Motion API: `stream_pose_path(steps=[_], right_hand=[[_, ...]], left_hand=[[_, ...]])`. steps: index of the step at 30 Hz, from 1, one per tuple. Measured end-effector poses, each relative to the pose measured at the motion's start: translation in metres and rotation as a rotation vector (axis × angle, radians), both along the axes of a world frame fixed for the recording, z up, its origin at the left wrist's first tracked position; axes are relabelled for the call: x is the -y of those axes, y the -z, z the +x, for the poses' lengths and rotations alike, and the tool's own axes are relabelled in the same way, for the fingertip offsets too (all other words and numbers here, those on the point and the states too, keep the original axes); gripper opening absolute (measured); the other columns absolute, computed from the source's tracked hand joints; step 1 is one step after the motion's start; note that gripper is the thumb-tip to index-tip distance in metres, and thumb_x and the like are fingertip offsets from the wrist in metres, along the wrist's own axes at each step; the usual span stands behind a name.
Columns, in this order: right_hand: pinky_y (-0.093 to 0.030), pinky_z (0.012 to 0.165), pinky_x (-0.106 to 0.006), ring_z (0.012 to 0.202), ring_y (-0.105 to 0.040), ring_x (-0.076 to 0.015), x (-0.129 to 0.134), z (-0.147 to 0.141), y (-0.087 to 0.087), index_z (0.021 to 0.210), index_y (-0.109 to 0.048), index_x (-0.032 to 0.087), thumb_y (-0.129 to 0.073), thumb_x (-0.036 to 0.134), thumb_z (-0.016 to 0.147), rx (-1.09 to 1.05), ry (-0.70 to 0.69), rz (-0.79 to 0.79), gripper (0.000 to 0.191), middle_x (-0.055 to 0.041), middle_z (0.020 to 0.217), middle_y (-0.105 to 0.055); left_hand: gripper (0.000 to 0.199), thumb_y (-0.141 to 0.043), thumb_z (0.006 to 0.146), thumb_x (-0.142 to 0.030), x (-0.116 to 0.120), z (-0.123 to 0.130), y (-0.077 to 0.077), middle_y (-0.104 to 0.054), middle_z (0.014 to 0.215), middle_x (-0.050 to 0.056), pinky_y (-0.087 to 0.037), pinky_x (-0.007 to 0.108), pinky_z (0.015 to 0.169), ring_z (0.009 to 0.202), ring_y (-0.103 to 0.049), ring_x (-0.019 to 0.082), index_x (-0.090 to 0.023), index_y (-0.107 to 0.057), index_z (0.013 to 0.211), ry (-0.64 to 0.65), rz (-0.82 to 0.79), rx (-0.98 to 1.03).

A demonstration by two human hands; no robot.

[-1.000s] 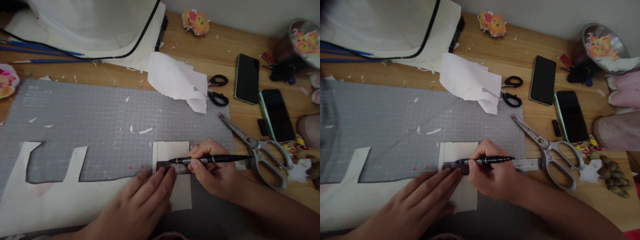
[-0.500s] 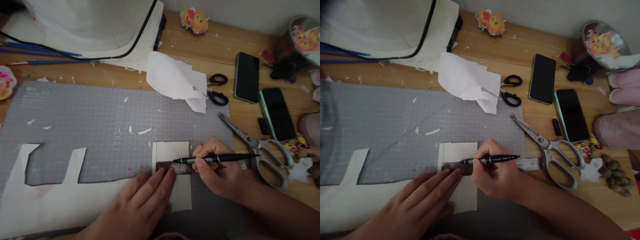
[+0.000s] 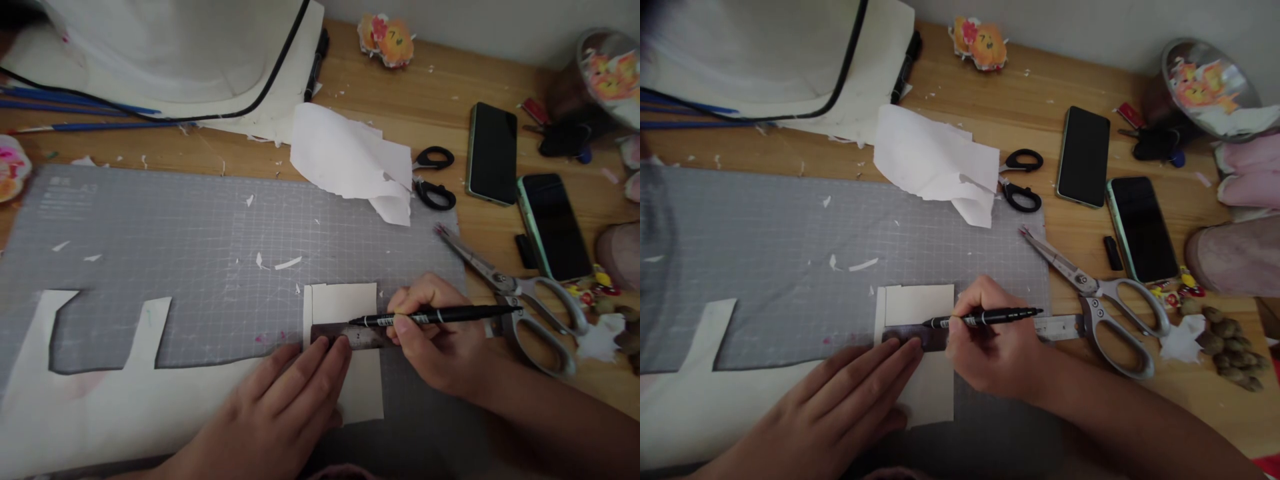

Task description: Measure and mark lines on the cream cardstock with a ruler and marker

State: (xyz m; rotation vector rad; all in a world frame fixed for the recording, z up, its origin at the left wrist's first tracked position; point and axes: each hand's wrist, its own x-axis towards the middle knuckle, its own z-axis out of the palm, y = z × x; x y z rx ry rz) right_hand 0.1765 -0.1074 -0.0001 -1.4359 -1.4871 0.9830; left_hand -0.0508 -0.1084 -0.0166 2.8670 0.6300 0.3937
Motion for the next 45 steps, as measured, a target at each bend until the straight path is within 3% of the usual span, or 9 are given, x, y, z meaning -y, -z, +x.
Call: stream_pose_path(steps=[25,32,35,42,45], right_hand=[[-0.038,0.037,-0.021,0.043,-0.049,-0.0106,0.001,0.001,0.001,0.071,-0.045,0.024,-0.057,0.019,0.080,-0.085,0.025,-0.106,0.016,0.0059,0.051,-0.045],[-0.037,0.032,-0.017,0.037,-0.048,-0.0090,-0.007,0.002,0.004,0.073,-0.047,0.023,-0.059,0.023,0.084,-0.458,0.240,-0.198,0.016,0.0051,0.051,-0.056],[-0.037,0.031,-0.016,0.036,-0.049,-0.0086,-0.011,0.001,0.005,0.072,-0.048,0.022,-0.061,0.025,0.083,-0.523,0.259,-0.246,0.017,0.0054,0.050,-0.056],[-0.037,0.032,-0.014,0.036,-0.048,-0.0071,-0.010,-0.002,0.011,0.074,-0.049,0.021,-0.060,0.028,0.084,-0.470,0.212,-0.221,0.017,0.0063,0.049,-0.057],[-0.041,0.037,-0.016,0.042,-0.052,-0.0079,-0.008,0.001,0.011,0.082,-0.051,0.021,-0.057,0.028,0.089,-0.347,0.178,-0.152,0.011,0.0057,0.056,-0.059]], left_hand=[[0.034,-0.038,0.102,-0.028,0.000,0.001,0.001,-0.065,0.131,-0.001,-0.037,0.034,0.094,0.116,-0.053,0.017,-0.018,-0.064,0.121,-0.007,-0.033,0.013],[0.035,-0.036,0.103,-0.026,0.000,0.001,0.000,-0.065,0.131,-0.001,-0.038,0.034,0.093,0.116,-0.053,0.017,-0.017,-0.064,0.121,-0.002,-0.018,0.021],[0.035,-0.037,0.103,-0.028,0.000,0.001,0.000,-0.065,0.132,0.000,-0.038,0.034,0.094,0.116,-0.053,0.017,-0.016,-0.063,0.123,-0.007,-0.016,0.017],[0.032,-0.042,0.101,-0.029,0.000,0.004,0.000,-0.066,0.129,0.002,-0.038,0.037,0.095,0.115,-0.055,0.019,-0.016,-0.064,0.121,-0.020,0.023,-0.003],[0.031,-0.043,0.101,-0.029,0.000,0.006,0.000,-0.068,0.126,0.001,-0.039,0.036,0.094,0.111,-0.056,0.019,-0.016,-0.066,0.118,-0.004,0.075,-0.018]])
